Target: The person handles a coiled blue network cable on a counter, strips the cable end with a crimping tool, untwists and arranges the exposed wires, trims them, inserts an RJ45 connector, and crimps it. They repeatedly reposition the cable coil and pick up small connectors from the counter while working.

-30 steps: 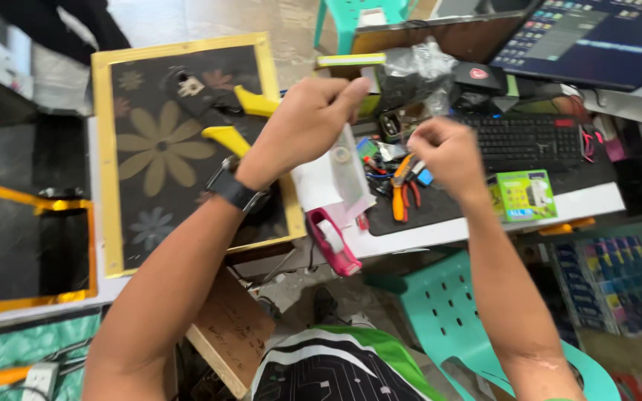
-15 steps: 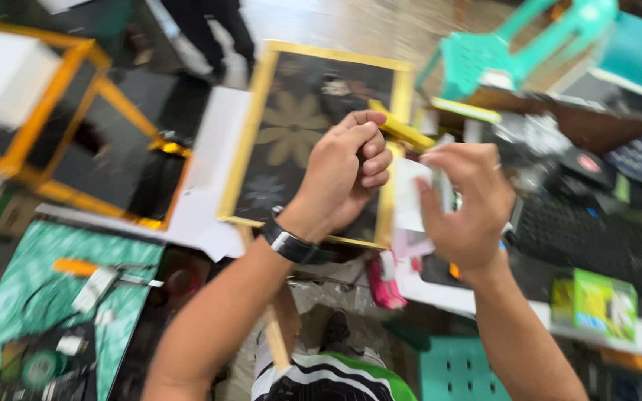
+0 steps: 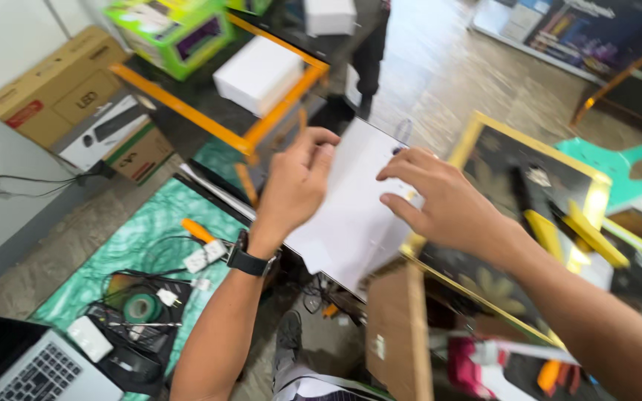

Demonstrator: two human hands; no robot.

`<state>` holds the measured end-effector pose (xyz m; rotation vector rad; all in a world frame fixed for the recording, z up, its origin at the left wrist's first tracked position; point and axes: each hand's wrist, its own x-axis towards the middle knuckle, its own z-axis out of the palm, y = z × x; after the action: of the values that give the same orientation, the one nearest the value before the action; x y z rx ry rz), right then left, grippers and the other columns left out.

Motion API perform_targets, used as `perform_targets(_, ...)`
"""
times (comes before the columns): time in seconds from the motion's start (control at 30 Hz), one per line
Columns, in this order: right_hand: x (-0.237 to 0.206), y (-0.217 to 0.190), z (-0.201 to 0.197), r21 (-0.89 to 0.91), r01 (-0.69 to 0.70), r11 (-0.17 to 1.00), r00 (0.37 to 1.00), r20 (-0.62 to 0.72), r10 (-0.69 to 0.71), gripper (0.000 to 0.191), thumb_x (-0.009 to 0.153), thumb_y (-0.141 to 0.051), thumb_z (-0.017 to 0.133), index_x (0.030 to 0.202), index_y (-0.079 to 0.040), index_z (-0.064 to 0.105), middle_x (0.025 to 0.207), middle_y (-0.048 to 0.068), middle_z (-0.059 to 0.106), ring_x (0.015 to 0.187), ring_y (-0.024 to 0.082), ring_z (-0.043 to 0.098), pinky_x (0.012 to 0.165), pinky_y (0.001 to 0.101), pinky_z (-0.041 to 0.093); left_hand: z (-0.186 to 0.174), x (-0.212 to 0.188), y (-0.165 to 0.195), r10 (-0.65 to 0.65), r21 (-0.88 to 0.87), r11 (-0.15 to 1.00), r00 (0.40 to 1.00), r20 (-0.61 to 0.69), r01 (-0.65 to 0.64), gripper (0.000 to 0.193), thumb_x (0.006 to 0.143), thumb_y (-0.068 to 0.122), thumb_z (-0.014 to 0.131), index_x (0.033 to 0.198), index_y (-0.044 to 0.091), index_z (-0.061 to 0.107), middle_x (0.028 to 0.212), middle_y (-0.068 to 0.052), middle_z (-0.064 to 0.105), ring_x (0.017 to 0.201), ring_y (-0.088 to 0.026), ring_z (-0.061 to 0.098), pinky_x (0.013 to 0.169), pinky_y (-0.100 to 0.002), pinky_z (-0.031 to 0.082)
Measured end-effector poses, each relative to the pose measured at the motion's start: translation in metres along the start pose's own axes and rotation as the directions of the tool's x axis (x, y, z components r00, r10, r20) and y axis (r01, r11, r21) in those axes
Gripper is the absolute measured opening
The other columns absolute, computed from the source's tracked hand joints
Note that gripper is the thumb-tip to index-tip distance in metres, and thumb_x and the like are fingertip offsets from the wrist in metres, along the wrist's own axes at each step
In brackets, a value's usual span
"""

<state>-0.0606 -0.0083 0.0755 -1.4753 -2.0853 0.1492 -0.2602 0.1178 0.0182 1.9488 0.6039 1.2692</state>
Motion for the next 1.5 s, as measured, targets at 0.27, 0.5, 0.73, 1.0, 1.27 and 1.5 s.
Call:
perform_targets(0.27,0.183,0.024,0.101,0.007,0.079,0.997,0.992,-0.098,-0.078,0.036,0.088,-0.013,0.071,0.122,-0.003,0.066,0.113,0.018,0.064,0.106,0.038,0.062,0.093,0.0449,0.049,-0.116,0.045,-0.074,-0.189,0.050,0.980,0.979,-0.078,0.193,0.016,0.099,0.018,0.062,0.105,0.003,0.065,0.078,-0.012,0.070,0.069,-0.020,0.068,0.065,-0.032,0.054)
perform_targets(0.5,0.249,0.022,0.158,0.188,-0.031,0.982,0.996,-0.076,0.046,0.041,0.091,-0.008,0.065,0.131,-0.002,0.062,0.128,0.019,0.064,0.109,0.034,0.065,0.094,0.0402,0.053,-0.131,0.049,-0.103,0.075,0.171,0.977,0.959,0.272,-0.125,0.008,0.096,0.014,0.063,0.098,0.006,0.063,0.084,-0.014,0.072,0.080,-0.037,0.070,0.068,-0.045,0.054)
perform_targets(0.73,0.229,0.045,0.123,0.026,-0.347,0.938,0.932,-0.105,0.348,0.026,0.094,-0.011,0.067,0.119,-0.004,0.069,0.112,0.015,0.071,0.097,0.029,0.071,0.086,0.0368,0.057,-0.115,0.108,-0.151,0.269,0.530,0.690,0.854,0.446,-0.494,0.016,0.087,0.007,0.065,0.103,0.005,0.065,0.099,-0.010,0.063,0.097,-0.031,0.065,0.081,-0.045,0.052)
perform_targets(1.0,0.187,0.045,0.143,-0.056,-0.138,0.989,0.978,-0.163,0.128,0.039,0.092,-0.010,0.068,0.130,0.000,0.062,0.134,0.020,0.063,0.126,0.037,0.057,0.107,0.0454,0.045,-0.117,0.109,-0.148,0.331,0.391,0.800,0.878,0.345,-0.455,0.028,0.085,0.013,0.072,0.111,0.003,0.067,0.111,-0.015,0.064,0.109,-0.038,0.059,0.089,-0.049,0.047)
perform_targets(1.27,0.181,0.028,0.149,-0.101,-0.171,0.980,0.979,0.098,0.181,0.058,0.086,-0.013,0.070,0.140,0.001,0.052,0.155,0.021,0.042,0.133,0.043,0.045,0.106,0.0488,0.039,-0.127,0.107,-0.138,0.217,0.140,0.956,0.943,0.251,-0.257,0.043,0.087,-0.007,0.053,0.129,-0.003,0.056,0.119,-0.021,0.061,0.111,-0.040,0.061,0.091,-0.044,0.052)
perform_targets(1.5,0.142,0.018,0.109,-0.113,-0.279,0.954,0.936,0.190,0.296,0.042,0.094,-0.018,0.068,0.133,-0.004,0.059,0.149,0.018,0.049,0.135,0.039,0.047,0.112,0.0469,0.037,-0.128,0.109,-0.141,0.218,0.075,0.969,0.960,0.175,-0.234,0.041,0.089,-0.012,0.049,0.127,-0.003,0.057,0.116,-0.020,0.062,0.107,-0.037,0.065,0.089,-0.041,0.054)
